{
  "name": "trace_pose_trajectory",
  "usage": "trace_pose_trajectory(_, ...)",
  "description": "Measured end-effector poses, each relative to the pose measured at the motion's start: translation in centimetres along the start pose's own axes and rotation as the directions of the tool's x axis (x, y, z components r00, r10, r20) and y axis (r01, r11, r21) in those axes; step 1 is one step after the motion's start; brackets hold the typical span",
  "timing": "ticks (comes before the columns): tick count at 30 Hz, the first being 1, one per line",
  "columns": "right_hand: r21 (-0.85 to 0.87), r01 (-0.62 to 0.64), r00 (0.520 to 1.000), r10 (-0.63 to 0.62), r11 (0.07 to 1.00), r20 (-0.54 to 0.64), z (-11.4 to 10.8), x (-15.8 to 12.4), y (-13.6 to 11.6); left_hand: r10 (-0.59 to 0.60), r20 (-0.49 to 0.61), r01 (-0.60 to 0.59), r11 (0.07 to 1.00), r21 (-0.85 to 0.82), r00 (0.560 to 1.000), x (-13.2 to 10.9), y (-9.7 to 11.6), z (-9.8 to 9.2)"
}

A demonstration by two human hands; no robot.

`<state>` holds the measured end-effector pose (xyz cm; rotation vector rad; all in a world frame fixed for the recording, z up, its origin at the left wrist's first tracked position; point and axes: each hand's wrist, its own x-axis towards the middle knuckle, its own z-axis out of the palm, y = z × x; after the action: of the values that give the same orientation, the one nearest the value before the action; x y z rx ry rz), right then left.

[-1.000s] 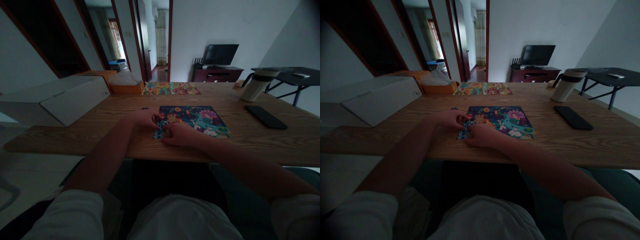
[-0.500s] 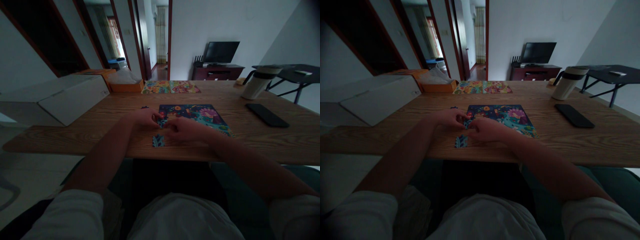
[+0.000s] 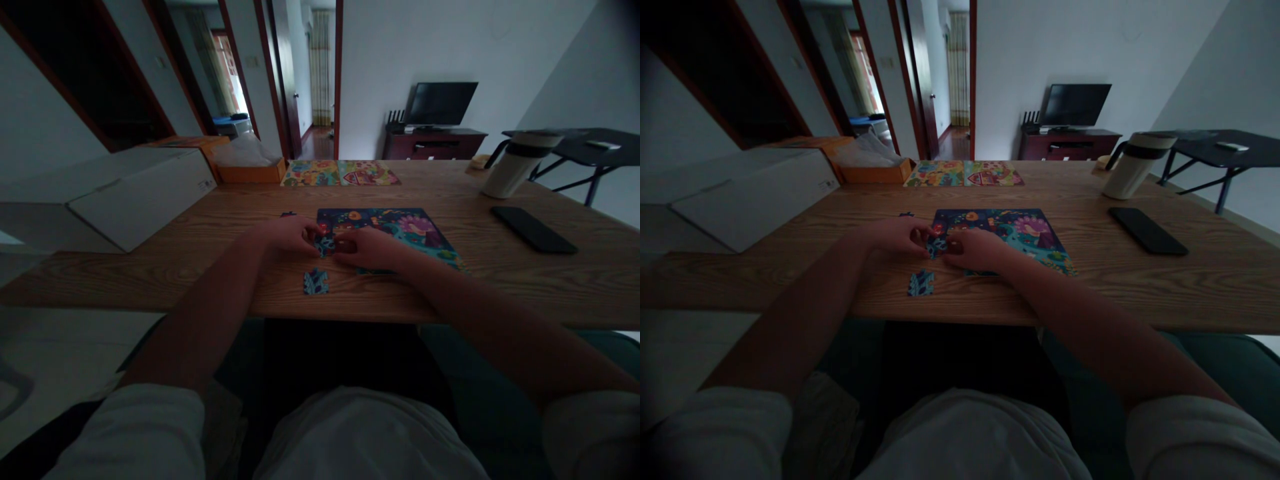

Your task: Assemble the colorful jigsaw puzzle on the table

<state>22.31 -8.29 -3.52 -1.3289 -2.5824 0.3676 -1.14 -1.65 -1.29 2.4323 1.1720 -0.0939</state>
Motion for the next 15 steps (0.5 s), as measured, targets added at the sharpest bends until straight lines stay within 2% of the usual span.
trace_pose_trajectory(3, -0.031, 0.004, 1.000, -0.003, 1.000, 0.022, -0.11, 0.05, -0.20, 0.015, -0.005, -0.015, 1.000, 0.011, 1.000, 0.09, -0.05, 0.06)
trace_pose_trajectory(8, -0.066, -0.036, 0.999, 0.035, 0.997, -0.012, 0.05, 0.30, -0.22, 0.043, -0.022, -0.042, 0.998, 0.038, 0.999, 0.19, -0.11, 0.24)
trace_pose_trajectory(15, -0.110, -0.010, 1.000, 0.008, 0.994, -0.018, 0.18, 0.47, -0.33, 0.027, -0.029, -0.025, 0.997, 0.066, 0.999, 0.06, 0.17, 0.17)
